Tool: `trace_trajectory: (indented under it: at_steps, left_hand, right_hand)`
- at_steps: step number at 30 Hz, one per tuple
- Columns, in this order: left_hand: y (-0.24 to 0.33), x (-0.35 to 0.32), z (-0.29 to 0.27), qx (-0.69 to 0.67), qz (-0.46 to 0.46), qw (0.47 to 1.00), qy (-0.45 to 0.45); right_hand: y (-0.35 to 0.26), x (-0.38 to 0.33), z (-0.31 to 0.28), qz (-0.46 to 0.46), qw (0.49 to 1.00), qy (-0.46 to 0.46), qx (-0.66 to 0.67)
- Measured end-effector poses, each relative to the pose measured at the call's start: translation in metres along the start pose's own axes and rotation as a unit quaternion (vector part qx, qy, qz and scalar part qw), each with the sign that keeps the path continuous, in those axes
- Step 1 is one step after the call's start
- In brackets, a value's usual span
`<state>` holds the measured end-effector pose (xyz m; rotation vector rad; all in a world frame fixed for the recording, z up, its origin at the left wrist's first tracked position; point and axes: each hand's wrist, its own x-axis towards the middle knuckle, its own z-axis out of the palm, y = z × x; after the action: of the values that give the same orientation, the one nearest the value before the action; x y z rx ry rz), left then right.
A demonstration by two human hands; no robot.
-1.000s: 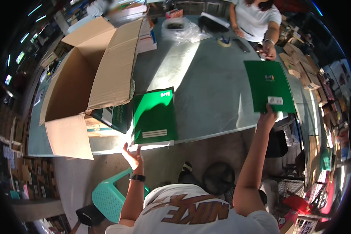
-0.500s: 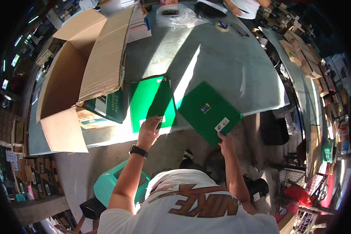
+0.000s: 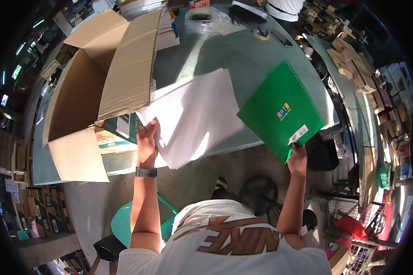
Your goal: The person organizes colored notebooks on a table by moving them from a stack to different locations on the workspace, using a ruler and a cutting tool to prepare them.
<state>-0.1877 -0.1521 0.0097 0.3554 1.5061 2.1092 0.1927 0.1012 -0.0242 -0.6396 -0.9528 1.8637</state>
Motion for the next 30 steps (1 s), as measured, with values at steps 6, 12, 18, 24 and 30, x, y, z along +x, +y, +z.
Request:
trace_trajectory:
  at_steps: [6,12,18,24,30]
  left_hand:
    - [-0.091,0.032,-0.057,0.002,-0.192,0.981,0.009]
    - [-0.103,0.046,-0.046,0.003,-0.218,0.974,0.068]
    - [-0.106,0.034,-0.050,0.012,-0.191,0.981,0.044]
    - [-0.135,0.024,-0.062,-0.038,-0.169,0.974,0.145]
    - [-0.146,-0.043,0.025,-0.223,-0.128,0.965,0.046]
  right_hand:
    - [0.028,0.057,0.034,0.204,0.938,-0.240,-0.141]
    - [0.119,0.099,0.064,0.187,0.852,-0.230,-0.431]
    - [0.140,0.092,0.078,0.125,0.852,-0.172,-0.478]
    - [0.101,0.068,0.102,0.152,0.970,0.004,-0.188]
    - [0.132,-0.009,0.124,0.371,0.924,0.085,0.036]
